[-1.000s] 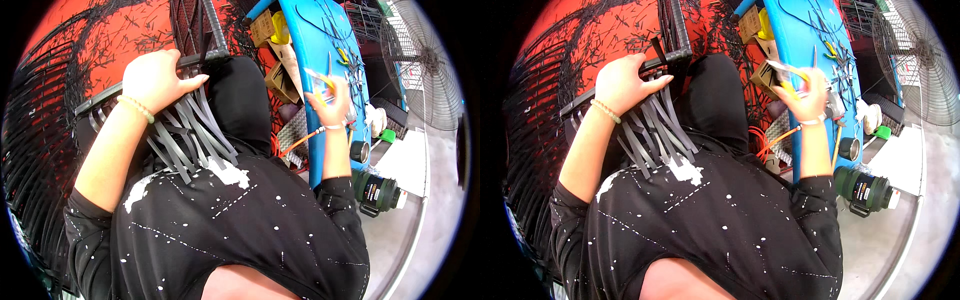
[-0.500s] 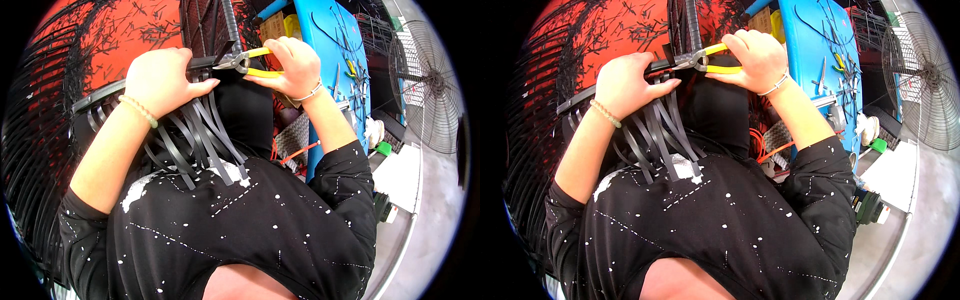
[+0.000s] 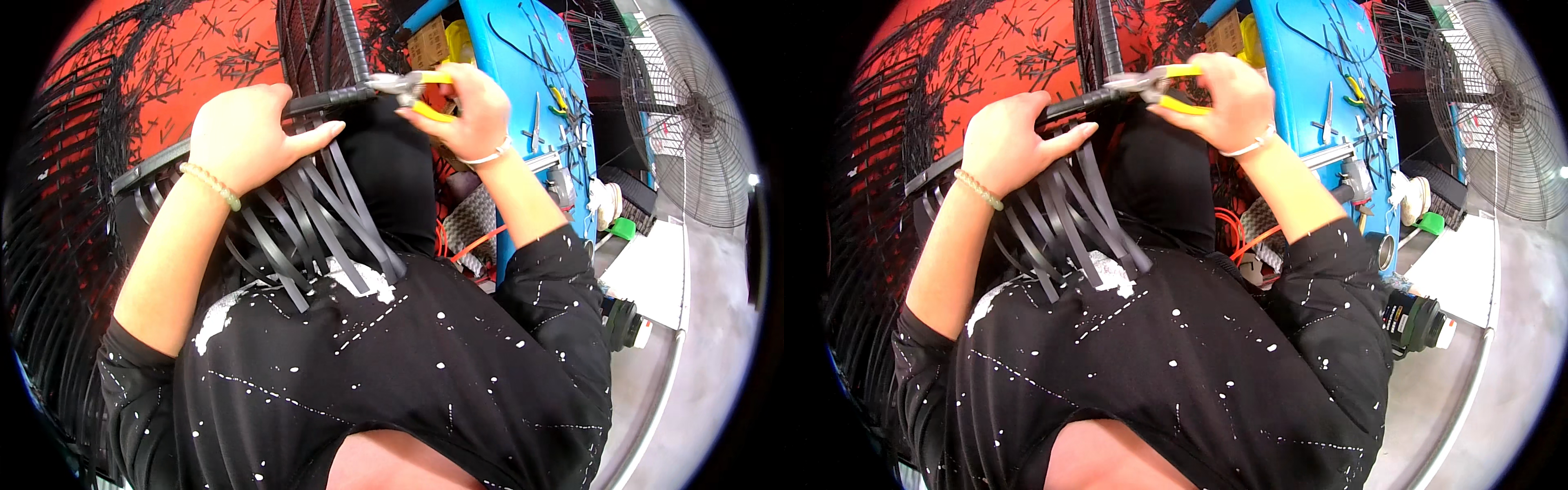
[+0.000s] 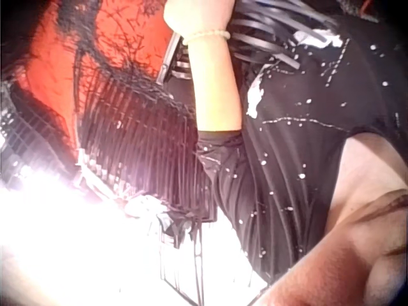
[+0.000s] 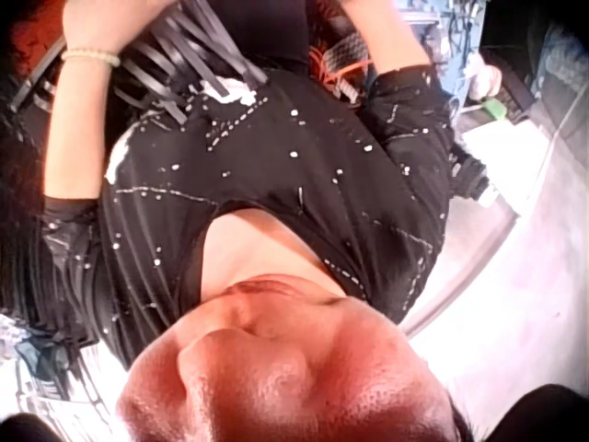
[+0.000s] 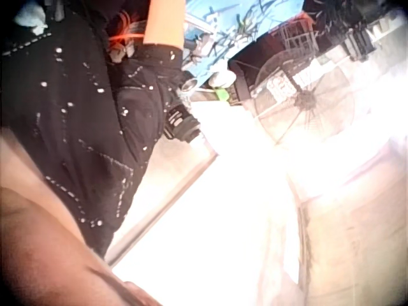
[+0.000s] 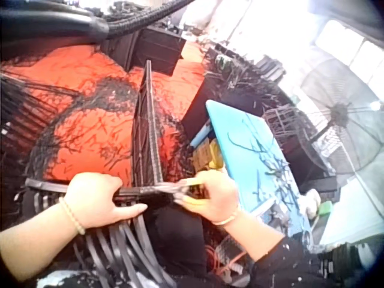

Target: The person assembles a black plastic chair by attaching a woven seat panel to the frame. They use a staple gun to secure the seat, then trim excess plastic strips with a knife and pliers. The person works on the chair while seated, manipulating the frame and tools with both hands.

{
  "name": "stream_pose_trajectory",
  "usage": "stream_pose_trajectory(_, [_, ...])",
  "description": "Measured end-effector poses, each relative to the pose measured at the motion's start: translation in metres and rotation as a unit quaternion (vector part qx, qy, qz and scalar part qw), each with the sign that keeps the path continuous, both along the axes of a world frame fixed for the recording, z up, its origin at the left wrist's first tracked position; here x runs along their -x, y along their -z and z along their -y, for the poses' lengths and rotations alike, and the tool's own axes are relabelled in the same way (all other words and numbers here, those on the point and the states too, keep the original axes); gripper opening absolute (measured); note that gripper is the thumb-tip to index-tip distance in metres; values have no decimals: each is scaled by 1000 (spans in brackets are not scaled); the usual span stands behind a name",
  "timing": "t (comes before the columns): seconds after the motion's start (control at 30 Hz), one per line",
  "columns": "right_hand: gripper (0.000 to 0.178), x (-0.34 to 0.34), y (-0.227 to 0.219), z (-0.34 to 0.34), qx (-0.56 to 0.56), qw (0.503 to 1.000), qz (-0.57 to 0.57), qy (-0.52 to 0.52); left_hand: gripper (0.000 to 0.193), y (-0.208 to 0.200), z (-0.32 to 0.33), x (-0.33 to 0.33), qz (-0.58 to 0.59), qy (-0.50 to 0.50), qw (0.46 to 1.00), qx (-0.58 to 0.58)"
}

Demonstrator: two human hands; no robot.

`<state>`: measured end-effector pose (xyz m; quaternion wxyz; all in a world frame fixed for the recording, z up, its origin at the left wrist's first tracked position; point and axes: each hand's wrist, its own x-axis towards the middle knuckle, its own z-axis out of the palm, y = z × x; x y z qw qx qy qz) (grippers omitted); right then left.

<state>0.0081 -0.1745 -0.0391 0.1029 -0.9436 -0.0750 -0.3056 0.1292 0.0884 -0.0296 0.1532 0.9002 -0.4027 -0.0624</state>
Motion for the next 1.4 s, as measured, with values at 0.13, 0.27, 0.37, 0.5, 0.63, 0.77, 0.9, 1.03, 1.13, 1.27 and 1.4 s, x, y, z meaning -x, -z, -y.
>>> stream_pose_trajectory(0.13, [66,56,-17,48,71,989,59,118,54,4,-9,-1,9,9,999,38])
stream_pose_trajectory(0.27, [71,187,5,140,125,916,52,377,49,14,-12,-11,-27,41,992,116])
stream_pose_trajectory(0.37, [72,296,39,169,65,814,-11,578,50,8,-8,-5,-31,40,995,89])
stream_pose_trajectory(0.5, [89,391,94,170,-8,664,-181,726,51,-10,-2,-2,-70,26,997,19])
stream_pose_trajectory(0.63, [83,397,129,163,3,729,-97,678,47,-15,2,-3,-157,17,987,31])
stream_pose_trajectory(0.77, [67,213,45,83,-38,929,47,364,45,-9,-10,25,-145,13,988,42])
stream_pose_trajectory(0.9, [70,95,-6,-13,-7,995,-93,36,34,-9,-21,53,-124,28,988,83])
stream_pose_trajectory(1.03, [57,55,11,-61,-59,983,-148,-88,29,-3,-27,59,-80,91,988,97])
stream_pose_trajectory(1.13, [52,51,27,-69,-105,980,-135,-97,29,-3,-29,56,-109,107,986,64])
stream_pose_trajectory(1.27, [48,45,37,-66,-122,979,-126,-108,30,-4,-24,47,-135,109,984,38])
stream_pose_trajectory(1.4, [45,33,41,-62,-152,975,-116,-110,31,-2,-18,37,-135,107,985,34])
